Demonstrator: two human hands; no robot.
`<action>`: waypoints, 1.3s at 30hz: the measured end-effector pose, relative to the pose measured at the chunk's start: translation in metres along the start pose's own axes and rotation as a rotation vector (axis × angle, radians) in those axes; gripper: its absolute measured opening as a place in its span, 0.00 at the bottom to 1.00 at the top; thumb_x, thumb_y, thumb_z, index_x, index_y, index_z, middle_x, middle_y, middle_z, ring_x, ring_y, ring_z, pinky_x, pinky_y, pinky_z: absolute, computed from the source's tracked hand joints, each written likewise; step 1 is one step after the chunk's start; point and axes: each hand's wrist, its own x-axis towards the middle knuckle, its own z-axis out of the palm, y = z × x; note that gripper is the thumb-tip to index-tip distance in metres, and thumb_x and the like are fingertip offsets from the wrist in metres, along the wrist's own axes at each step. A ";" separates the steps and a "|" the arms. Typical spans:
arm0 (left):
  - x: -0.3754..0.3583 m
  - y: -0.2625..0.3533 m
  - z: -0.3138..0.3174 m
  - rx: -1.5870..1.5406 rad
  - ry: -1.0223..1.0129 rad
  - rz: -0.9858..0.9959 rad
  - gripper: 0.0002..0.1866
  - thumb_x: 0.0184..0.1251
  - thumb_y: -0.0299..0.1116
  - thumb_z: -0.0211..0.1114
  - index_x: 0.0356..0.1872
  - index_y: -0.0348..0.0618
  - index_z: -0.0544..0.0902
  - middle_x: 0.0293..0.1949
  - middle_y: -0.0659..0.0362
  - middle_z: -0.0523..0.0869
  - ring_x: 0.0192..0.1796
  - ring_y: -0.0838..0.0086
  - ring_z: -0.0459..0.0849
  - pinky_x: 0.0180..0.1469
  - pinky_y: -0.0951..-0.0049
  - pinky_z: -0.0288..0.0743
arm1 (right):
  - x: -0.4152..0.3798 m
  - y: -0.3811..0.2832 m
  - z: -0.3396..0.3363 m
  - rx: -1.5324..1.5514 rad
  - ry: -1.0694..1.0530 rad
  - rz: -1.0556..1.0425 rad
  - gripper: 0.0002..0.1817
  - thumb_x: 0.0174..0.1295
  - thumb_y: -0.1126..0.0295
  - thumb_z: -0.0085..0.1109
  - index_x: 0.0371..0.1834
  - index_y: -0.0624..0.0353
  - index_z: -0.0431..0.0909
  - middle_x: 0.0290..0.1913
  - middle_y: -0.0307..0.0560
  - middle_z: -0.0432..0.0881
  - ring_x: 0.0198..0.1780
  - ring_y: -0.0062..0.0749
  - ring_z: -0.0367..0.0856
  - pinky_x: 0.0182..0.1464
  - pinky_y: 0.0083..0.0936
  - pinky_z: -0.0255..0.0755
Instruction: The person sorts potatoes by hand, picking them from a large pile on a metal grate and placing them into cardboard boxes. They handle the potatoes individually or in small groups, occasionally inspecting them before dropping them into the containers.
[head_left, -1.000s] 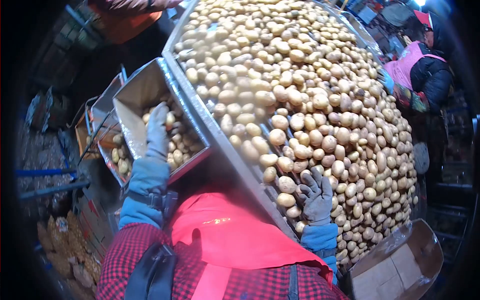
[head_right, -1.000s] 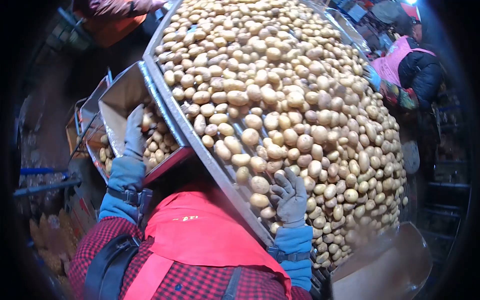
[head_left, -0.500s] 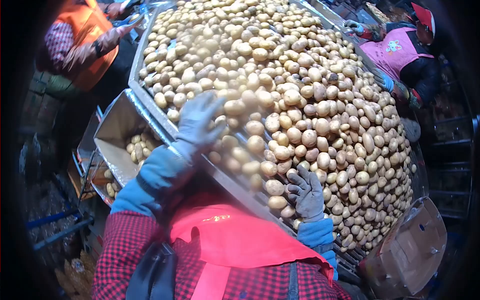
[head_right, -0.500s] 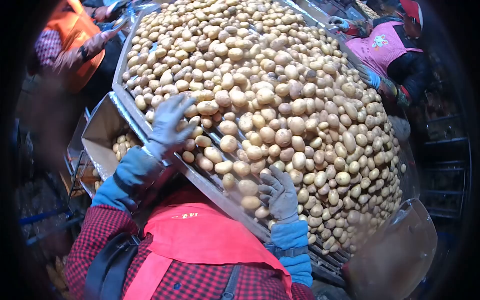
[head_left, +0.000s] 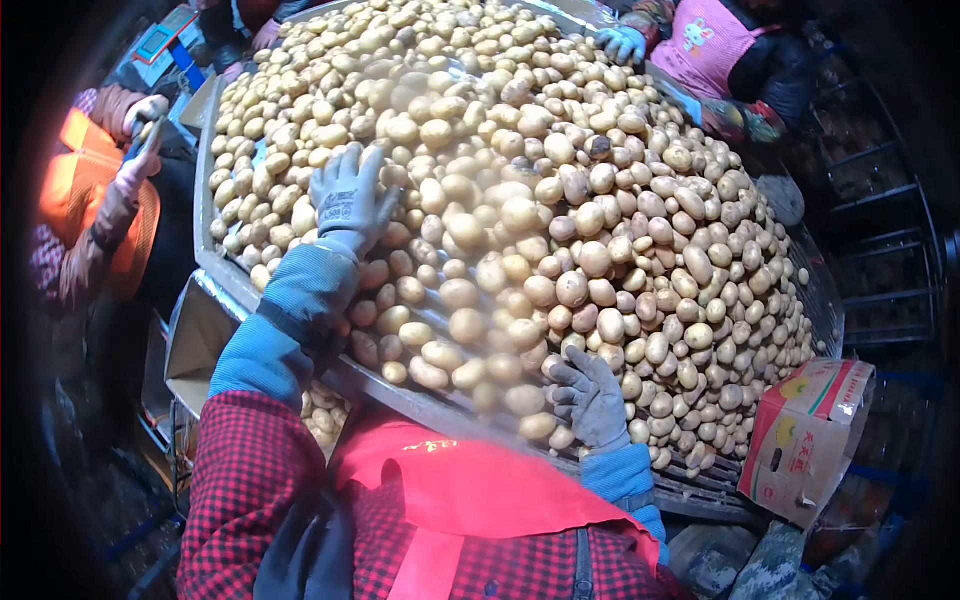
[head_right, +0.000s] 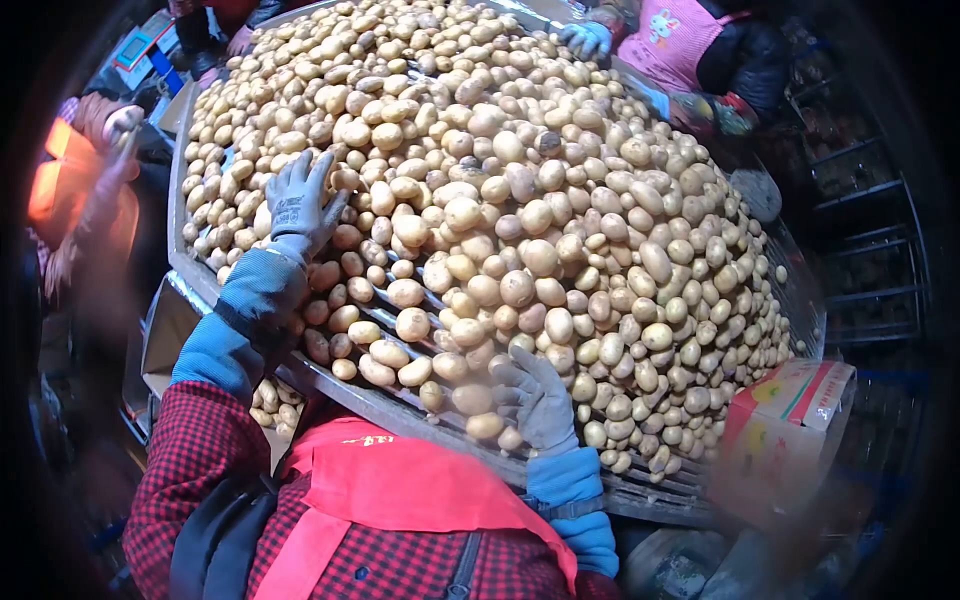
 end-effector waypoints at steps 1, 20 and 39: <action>0.008 0.013 -0.006 -0.119 0.000 0.102 0.34 0.63 0.48 0.71 0.71 0.55 0.75 0.68 0.49 0.76 0.69 0.55 0.74 0.69 0.47 0.62 | -0.001 -0.002 0.002 -0.009 0.006 0.015 0.29 0.78 0.45 0.47 0.73 0.50 0.72 0.51 0.47 0.88 0.37 0.33 0.87 0.35 0.29 0.82; 0.177 0.266 0.033 -0.571 -0.585 0.384 0.27 0.61 0.56 0.70 0.57 0.53 0.84 0.57 0.47 0.83 0.65 0.49 0.77 0.65 0.37 0.64 | 0.006 -0.011 -0.004 0.058 -0.060 0.150 0.29 0.79 0.50 0.45 0.74 0.56 0.68 0.54 0.49 0.87 0.37 0.33 0.87 0.34 0.26 0.82; 0.023 0.116 -0.034 -0.308 -0.464 0.352 0.12 0.62 0.45 0.68 0.43 0.56 0.88 0.56 0.57 0.83 0.68 0.55 0.73 0.62 0.45 0.68 | -0.003 -0.014 -0.002 0.007 -0.120 0.092 0.29 0.79 0.45 0.46 0.73 0.51 0.73 0.54 0.47 0.88 0.41 0.37 0.89 0.38 0.33 0.84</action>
